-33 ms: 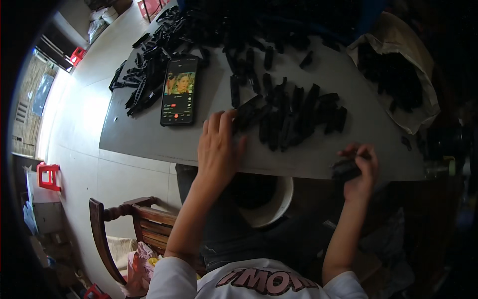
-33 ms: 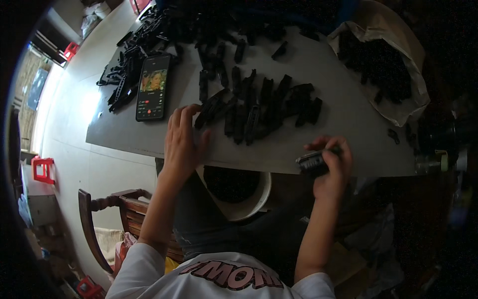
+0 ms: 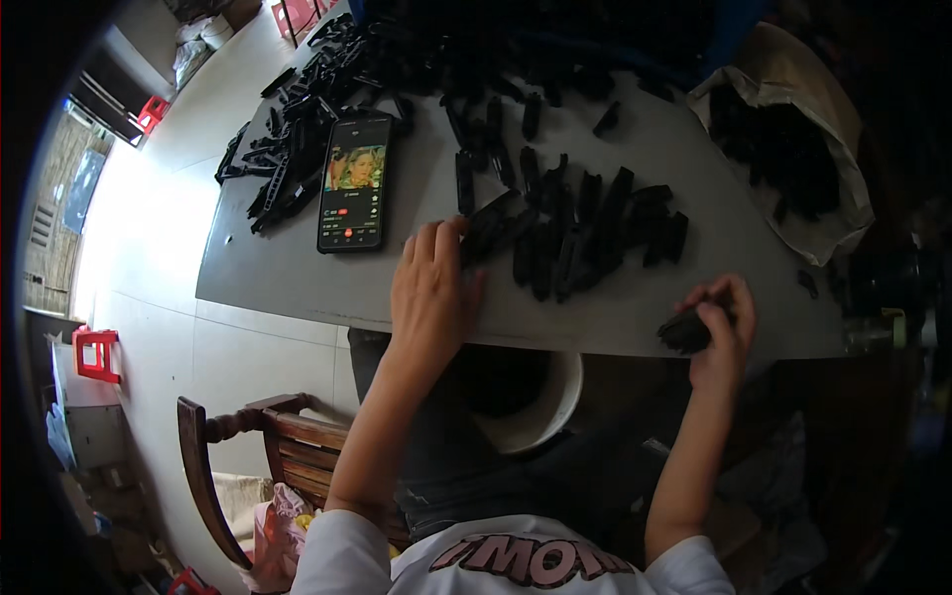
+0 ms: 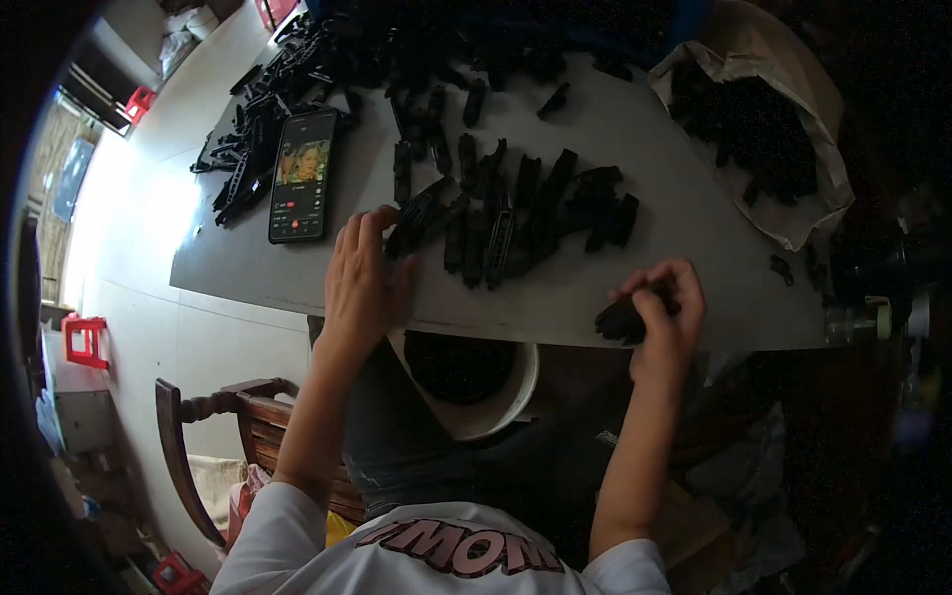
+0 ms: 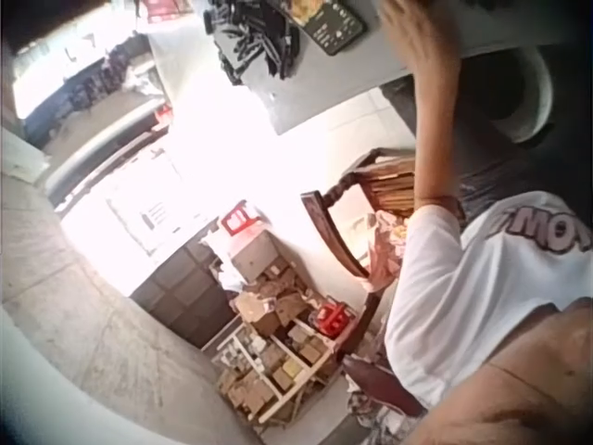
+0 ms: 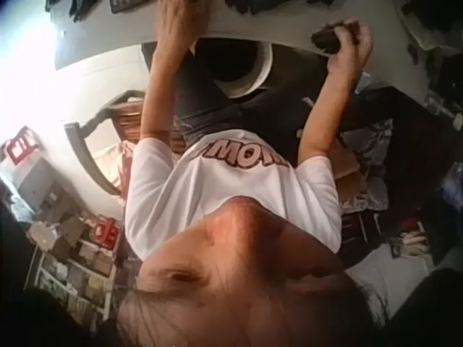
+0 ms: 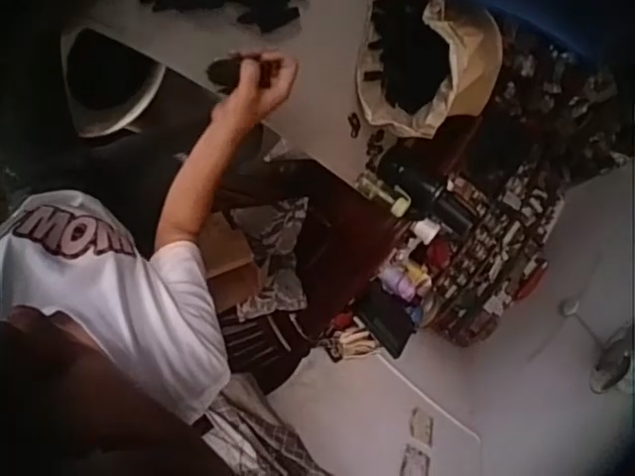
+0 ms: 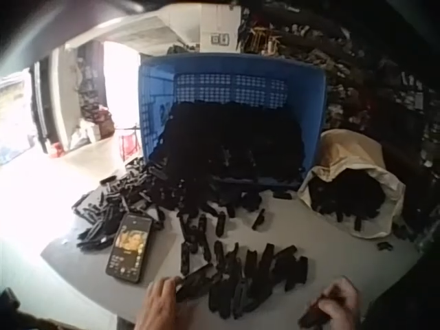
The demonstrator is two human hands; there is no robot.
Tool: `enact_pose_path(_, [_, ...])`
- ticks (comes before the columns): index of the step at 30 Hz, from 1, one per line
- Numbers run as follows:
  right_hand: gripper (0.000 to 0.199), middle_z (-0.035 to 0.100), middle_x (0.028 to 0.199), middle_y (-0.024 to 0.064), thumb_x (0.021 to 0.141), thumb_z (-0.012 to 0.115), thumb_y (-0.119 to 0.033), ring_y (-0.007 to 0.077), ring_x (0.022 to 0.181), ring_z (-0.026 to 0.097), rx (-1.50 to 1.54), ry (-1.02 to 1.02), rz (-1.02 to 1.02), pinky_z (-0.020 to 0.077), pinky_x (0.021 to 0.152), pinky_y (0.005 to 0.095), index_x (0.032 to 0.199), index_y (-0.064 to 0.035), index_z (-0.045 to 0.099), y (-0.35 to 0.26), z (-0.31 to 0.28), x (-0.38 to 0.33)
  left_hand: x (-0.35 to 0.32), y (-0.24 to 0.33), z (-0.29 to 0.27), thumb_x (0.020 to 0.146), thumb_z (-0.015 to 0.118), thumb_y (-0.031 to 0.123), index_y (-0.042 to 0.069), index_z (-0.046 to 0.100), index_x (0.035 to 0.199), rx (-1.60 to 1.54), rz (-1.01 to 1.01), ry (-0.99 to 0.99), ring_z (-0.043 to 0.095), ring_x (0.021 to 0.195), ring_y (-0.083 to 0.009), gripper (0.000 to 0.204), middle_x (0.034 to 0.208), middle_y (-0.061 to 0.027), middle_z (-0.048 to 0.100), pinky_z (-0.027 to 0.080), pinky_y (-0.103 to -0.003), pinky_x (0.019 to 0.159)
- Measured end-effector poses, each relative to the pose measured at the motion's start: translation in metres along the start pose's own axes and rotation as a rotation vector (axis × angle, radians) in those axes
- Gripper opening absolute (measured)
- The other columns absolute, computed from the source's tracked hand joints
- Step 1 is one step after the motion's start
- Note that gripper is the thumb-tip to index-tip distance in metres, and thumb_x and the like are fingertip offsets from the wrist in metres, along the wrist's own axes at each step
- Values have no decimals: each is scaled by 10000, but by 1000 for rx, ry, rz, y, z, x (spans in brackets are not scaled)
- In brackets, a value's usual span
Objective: Assembling small black plastic components by snapping pieces together at a workbench.
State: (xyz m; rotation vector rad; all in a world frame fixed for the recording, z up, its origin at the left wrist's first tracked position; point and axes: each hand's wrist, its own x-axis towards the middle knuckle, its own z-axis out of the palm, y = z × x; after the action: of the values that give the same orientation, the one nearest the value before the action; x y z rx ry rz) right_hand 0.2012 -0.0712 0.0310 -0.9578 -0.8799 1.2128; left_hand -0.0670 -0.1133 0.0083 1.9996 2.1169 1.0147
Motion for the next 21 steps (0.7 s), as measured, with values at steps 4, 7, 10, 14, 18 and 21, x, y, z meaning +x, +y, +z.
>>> enact_pose_path(4, [79,568,778,57,791,567,-1,140,669,559,-882,-161,-170,459,563,263,851,-19,518,10,-1,29,2,-10,3,694,610,21,23,488,1083,70,25,-29,534,890,-307,408,889,-136,529,430,-375,768])
enact_pose_path(7, [111,607,843,75,812,584,-4,177,690,603,-1253,-196,-416,479,599,309,914,-20,545,18,7,33,-1,-12,6,734,588,18,22,501,1040,-129,-20,145,555,832,-260,319,863,-109,544,440,-351,752])
enact_pose_path(10, [188,600,899,79,809,607,-28,226,680,610,-1568,-280,-603,483,595,339,992,-54,573,18,17,29,-5,-16,4,843,526,77,42,513,992,-683,-169,230,555,790,-190,153,864,-80,557,440,-306,744])
enact_pose_path(14, [265,573,902,60,788,630,-48,244,672,606,-1723,-385,-674,489,591,350,1046,-91,583,21,12,35,-9,-2,1,966,341,340,54,467,1067,-1347,-449,310,571,675,-169,329,783,-90,553,463,-239,625])
enact_pose_path(18, [266,564,875,56,787,642,-80,229,668,608,-1813,-472,-727,488,566,353,1046,-109,586,22,5,40,-19,15,-13,969,251,469,112,402,1103,-1373,-696,-82,302,344,-118,410,490,-27,391,248,-234,334])
enact_pose_path(21, [259,579,904,48,793,647,-101,233,667,609,-1838,-517,-712,479,550,350,1045,-101,587,19,6,42,-32,14,-5,938,228,566,108,380,1175,-1336,-541,-209,349,474,-78,538,618,-38,436,286,-207,446])
